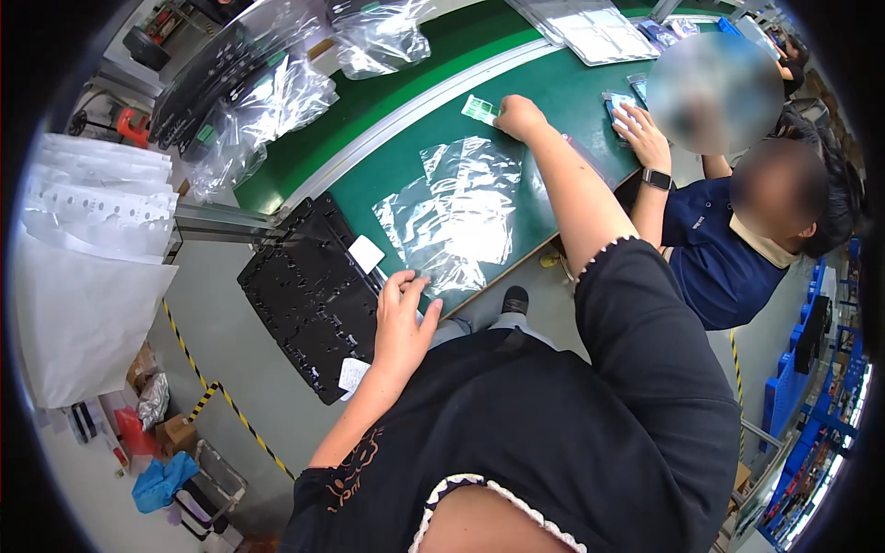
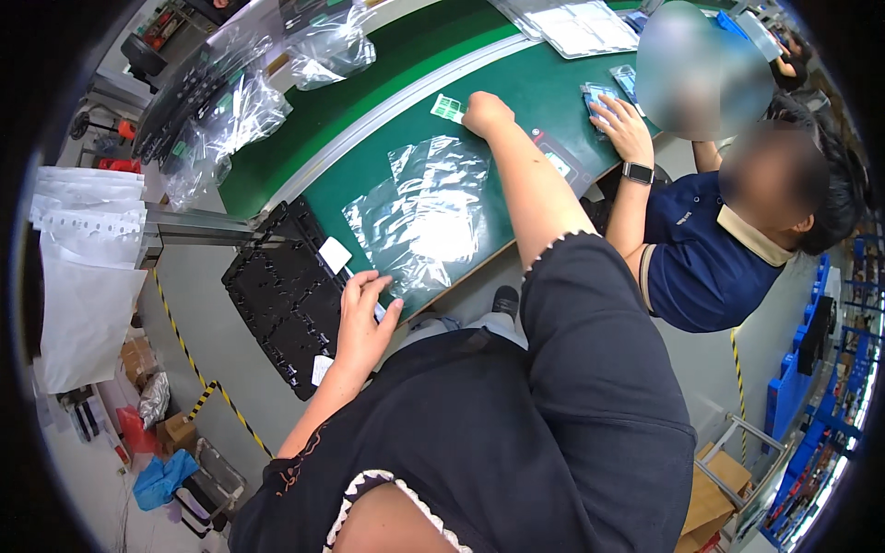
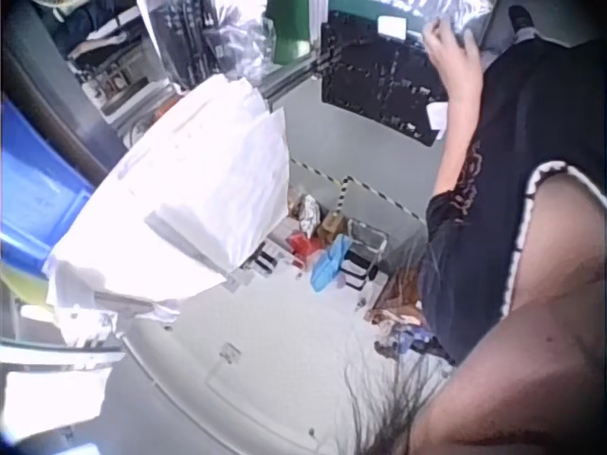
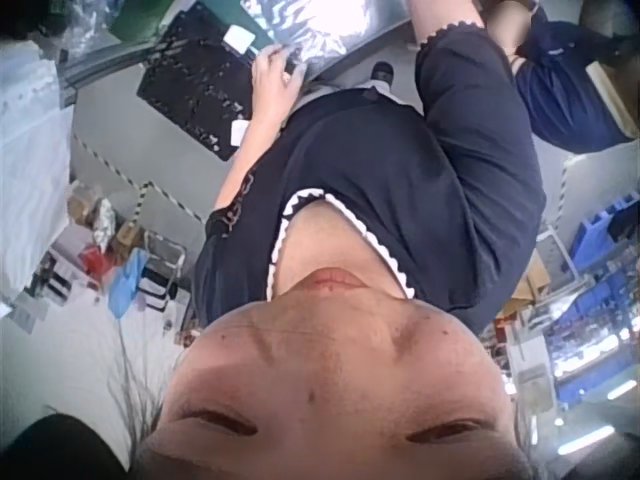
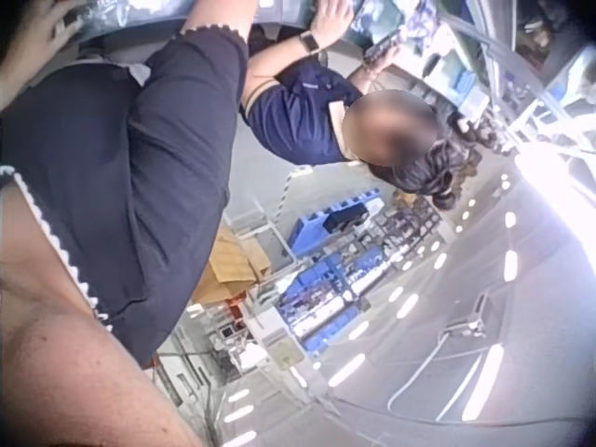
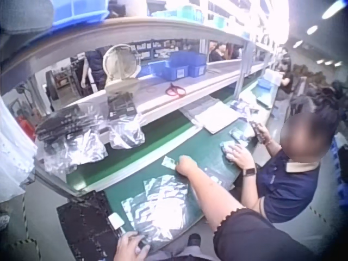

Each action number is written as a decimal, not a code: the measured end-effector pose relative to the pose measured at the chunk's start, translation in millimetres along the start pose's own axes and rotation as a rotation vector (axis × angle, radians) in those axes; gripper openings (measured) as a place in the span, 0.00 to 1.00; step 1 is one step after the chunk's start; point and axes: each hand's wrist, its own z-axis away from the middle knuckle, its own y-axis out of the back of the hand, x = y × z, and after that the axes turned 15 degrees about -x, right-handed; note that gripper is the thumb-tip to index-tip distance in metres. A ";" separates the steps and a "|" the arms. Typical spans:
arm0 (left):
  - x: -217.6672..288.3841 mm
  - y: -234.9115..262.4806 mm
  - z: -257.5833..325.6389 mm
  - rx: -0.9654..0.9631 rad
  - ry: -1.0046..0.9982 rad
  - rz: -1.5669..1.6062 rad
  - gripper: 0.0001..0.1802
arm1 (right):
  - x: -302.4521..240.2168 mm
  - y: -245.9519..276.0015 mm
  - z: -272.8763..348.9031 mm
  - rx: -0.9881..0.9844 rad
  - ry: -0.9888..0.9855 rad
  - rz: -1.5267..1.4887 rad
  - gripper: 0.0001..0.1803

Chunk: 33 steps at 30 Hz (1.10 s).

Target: The person peels green labels from a backing sheet and applies them to small black rectangular packages on a green workbench. They handle the packages one at a time, aligning and smoothing each label before moving to the next item.

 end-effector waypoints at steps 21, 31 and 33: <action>88.5 -28.7 -86.4 -0.007 0.072 1.038 0.09 | 13.4 -71.8 292.9 -0.685 0.251 -1.535 0.12; 157.5 -12.3 -90.4 -0.507 0.007 0.554 0.14 | 81.7 -14.7 315.5 -0.253 0.426 -1.620 0.24; 169.2 -4.9 -94.8 -0.588 -0.059 0.440 0.15 | 93.1 -5.4 305.7 -0.265 0.504 -1.541 0.16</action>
